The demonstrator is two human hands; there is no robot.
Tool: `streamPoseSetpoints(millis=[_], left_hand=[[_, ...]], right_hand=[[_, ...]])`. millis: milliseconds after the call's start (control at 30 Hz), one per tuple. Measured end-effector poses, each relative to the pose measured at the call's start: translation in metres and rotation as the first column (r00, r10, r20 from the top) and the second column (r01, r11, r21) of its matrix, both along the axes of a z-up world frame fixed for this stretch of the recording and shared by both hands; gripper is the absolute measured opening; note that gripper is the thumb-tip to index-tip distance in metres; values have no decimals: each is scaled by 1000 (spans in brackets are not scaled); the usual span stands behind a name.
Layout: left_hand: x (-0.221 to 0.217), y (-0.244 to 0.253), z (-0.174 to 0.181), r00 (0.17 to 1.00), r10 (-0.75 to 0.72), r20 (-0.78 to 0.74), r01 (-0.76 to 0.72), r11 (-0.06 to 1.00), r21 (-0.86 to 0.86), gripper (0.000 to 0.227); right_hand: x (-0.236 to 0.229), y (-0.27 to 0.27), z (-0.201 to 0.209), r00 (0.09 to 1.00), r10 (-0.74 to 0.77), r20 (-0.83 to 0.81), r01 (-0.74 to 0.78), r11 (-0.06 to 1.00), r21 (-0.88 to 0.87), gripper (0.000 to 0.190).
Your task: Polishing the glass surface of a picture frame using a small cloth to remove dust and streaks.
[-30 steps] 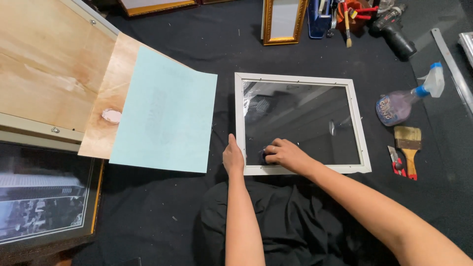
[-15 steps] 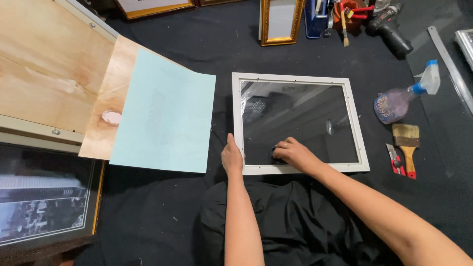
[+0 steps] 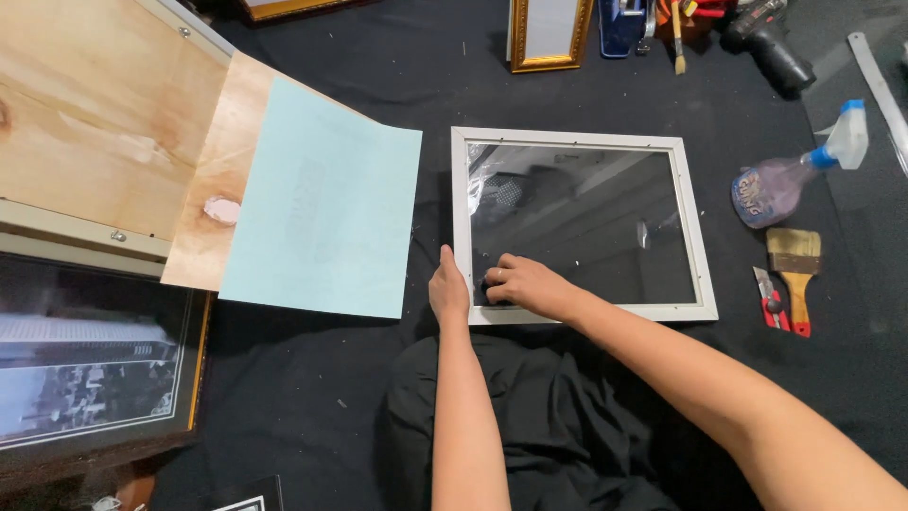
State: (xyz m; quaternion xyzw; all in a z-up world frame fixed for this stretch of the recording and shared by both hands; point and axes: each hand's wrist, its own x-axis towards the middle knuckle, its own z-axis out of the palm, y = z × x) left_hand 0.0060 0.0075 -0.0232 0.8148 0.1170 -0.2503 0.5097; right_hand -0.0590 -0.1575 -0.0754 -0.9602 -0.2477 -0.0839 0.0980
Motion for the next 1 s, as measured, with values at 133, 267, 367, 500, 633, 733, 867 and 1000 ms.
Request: streamPoseSetpoints(millis=[133,267,367,500,633,733,867,1000], left_hand=[[-3,-3,0,1000,7,23,-8,1000,11,92],[-8,-5,14,999,4,54,-6,999,50,89],[-7,-5,7,997,-4,78,-2,998,70,85],[-11,-7,16,990,-53,132,38,993,109,79],[-4,-1,-13,994,-19,106,12,998,64,84],[-3,3,-22,995,-43,87,35,996,85,83],[-2,1,-18,992,-116,49,109,987,120,80],[1,-1,-25,986,-164,-24,165,963,212,87]], right_hand=[[-31,-43,-7,992,-53,-116,51,999,-17,17],[-73,-90,-2,943,-190,-272,171,981,-95,15],[-104,-132,-19,897,-295,-328,247,952,-181,15],[-138,-183,-41,682,-559,-472,489,828,-273,14],[-155,-228,-82,465,-763,-448,650,638,-411,7],[-157,-248,-153,375,-802,-464,779,544,-311,3],[-134,-203,-161,301,-836,-459,860,447,-248,13],[-95,-127,-152,623,-679,-388,740,672,13,30]])
